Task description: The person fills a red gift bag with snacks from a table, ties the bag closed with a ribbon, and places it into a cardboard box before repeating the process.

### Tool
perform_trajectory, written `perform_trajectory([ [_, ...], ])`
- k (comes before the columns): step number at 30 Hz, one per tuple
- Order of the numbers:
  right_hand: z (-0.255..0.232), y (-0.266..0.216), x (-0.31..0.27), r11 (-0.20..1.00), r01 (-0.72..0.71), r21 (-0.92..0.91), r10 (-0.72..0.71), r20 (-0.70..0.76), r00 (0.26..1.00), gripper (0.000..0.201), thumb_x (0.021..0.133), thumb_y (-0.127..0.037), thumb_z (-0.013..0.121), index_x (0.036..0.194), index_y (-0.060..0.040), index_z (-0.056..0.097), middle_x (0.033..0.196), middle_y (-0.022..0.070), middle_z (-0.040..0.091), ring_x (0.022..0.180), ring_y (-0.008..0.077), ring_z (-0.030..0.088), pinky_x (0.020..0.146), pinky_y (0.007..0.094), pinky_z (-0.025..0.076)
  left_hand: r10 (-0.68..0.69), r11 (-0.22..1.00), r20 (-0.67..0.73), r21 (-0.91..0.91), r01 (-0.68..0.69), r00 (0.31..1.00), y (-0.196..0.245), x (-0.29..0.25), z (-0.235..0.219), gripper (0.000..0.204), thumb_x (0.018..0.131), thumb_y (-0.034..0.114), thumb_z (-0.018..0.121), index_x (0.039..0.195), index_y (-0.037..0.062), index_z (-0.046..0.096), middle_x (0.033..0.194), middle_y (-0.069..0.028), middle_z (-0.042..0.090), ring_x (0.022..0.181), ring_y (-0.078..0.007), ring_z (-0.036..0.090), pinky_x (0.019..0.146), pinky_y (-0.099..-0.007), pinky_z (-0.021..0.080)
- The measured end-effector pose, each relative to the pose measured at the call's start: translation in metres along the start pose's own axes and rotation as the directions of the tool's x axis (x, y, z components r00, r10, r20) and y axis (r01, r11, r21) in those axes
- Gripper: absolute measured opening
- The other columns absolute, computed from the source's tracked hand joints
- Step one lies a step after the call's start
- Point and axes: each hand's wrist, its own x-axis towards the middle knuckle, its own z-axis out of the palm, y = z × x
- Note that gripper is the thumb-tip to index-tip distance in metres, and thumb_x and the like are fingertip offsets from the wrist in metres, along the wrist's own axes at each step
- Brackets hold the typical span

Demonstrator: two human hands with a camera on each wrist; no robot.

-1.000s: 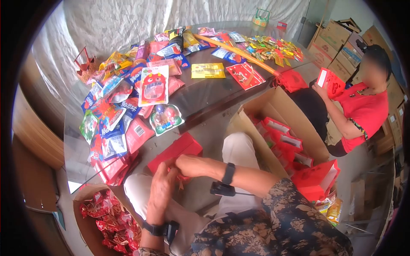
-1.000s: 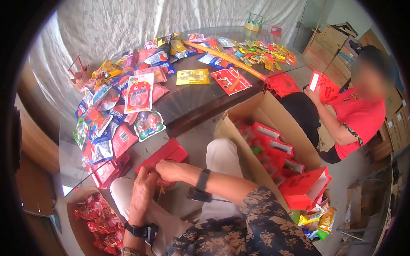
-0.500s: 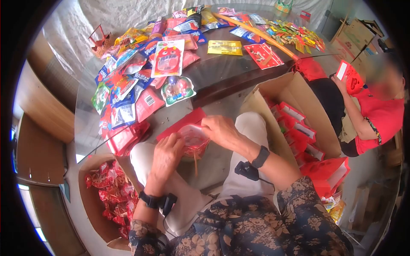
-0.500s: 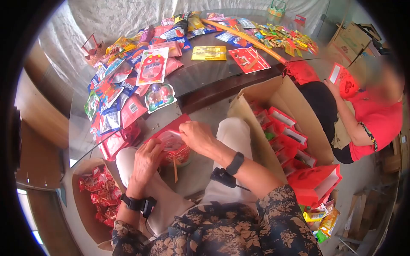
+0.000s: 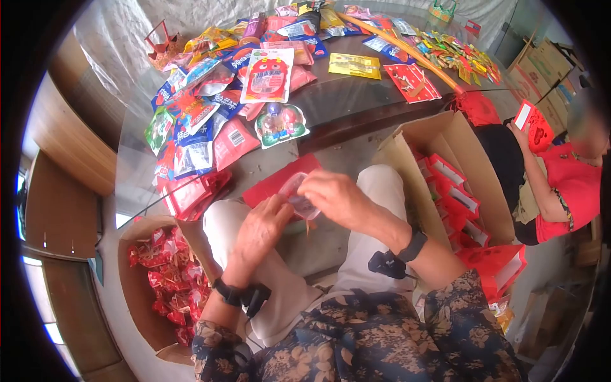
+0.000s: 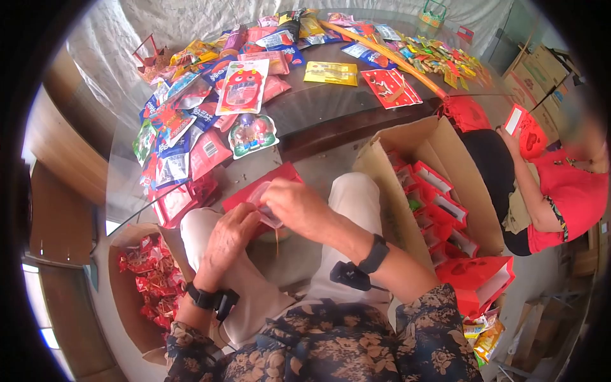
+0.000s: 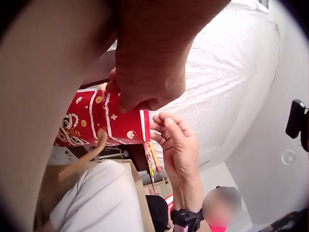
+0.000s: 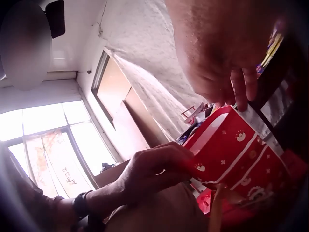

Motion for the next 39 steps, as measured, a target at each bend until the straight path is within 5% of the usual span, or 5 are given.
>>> perform_trajectory([
  [5, 0.025, 0.02, 0.006, 0.981, -0.036, -0.189, 0.097, 0.327, 0.94, 0.017, 0.086, -0.003, 0.054, 0.099, 0.0008, 0.065, 0.098, 0.0158, 0.066, 0.089, 0.032, 0.064, 0.076, 0.0392, 0.051, -0.012, 0.999, -0.068, -0.034, 0.009, 0.998, -0.003, -0.002, 0.001, 0.016, 0.074, 0.003, 0.059, 0.089, 0.0045, 0.056, 0.095, -0.0113, 0.056, 0.087, -0.0273, 0.061, 0.076, -0.0371, 0.051],
  [8, 0.05, 0.046, 0.014, 0.868, -0.476, -0.142, 0.487, 0.437, 0.756, 0.016, 0.087, -0.007, 0.055, 0.096, 0.0008, 0.065, 0.096, 0.0167, 0.067, 0.084, 0.0276, 0.065, 0.073, 0.0382, 0.05, -0.024, 0.998, -0.055, -0.056, 0.021, 0.998, -0.006, -0.005, 0.002, 0.019, 0.074, 0.002, 0.059, 0.093, 0.0048, 0.058, 0.099, -0.011, 0.057, 0.09, -0.0273, 0.062, 0.078, -0.0362, 0.052],
  [14, 0.056, 0.043, 0.052, 0.892, -0.377, -0.251, 0.434, 0.709, 0.555, 0.03, 0.085, -0.026, 0.06, 0.109, -0.0102, 0.067, 0.105, 0.0176, 0.068, 0.094, 0.0313, 0.066, 0.078, 0.0406, 0.051, -0.032, 0.997, -0.077, -0.077, 0.026, 0.996, -0.007, -0.006, 0.002, 0.015, 0.075, 0.002, 0.054, 0.091, 0.005, 0.056, 0.094, -0.0105, 0.054, 0.087, -0.0262, 0.06, 0.077, -0.0359, 0.051],
  [33, 0.017, 0.026, 0.044, 0.992, -0.041, -0.12, 0.098, 0.525, 0.845, 0.015, 0.087, -0.007, 0.058, 0.095, 0.0035, 0.064, 0.093, 0.0172, 0.066, 0.085, 0.0298, 0.065, 0.072, 0.0376, 0.051, -0.089, 0.993, -0.151, -0.093, 0.076, 0.984, -0.009, -0.005, 0.006, 0.016, 0.076, 0.007, 0.061, 0.092, 0.0074, 0.059, 0.097, -0.0104, 0.059, 0.085, -0.0291, 0.061, 0.075, -0.0387, 0.05],
  [39, -0.016, 0.003, 0.026, 0.966, -0.239, 0.101, 0.232, 0.075, 0.97, 0.013, 0.089, -0.004, 0.058, 0.098, 0.0014, 0.066, 0.087, 0.013, 0.065, 0.078, 0.02, 0.066, 0.071, 0.031, 0.051, -0.101, 0.991, -0.05, -0.09, 0.097, 0.994, -0.004, -0.003, -0.005, 0.015, 0.075, 0.006, 0.061, 0.09, 0.0043, 0.056, 0.096, -0.0128, 0.059, 0.085, -0.0301, 0.061, 0.074, -0.0401, 0.05],
])
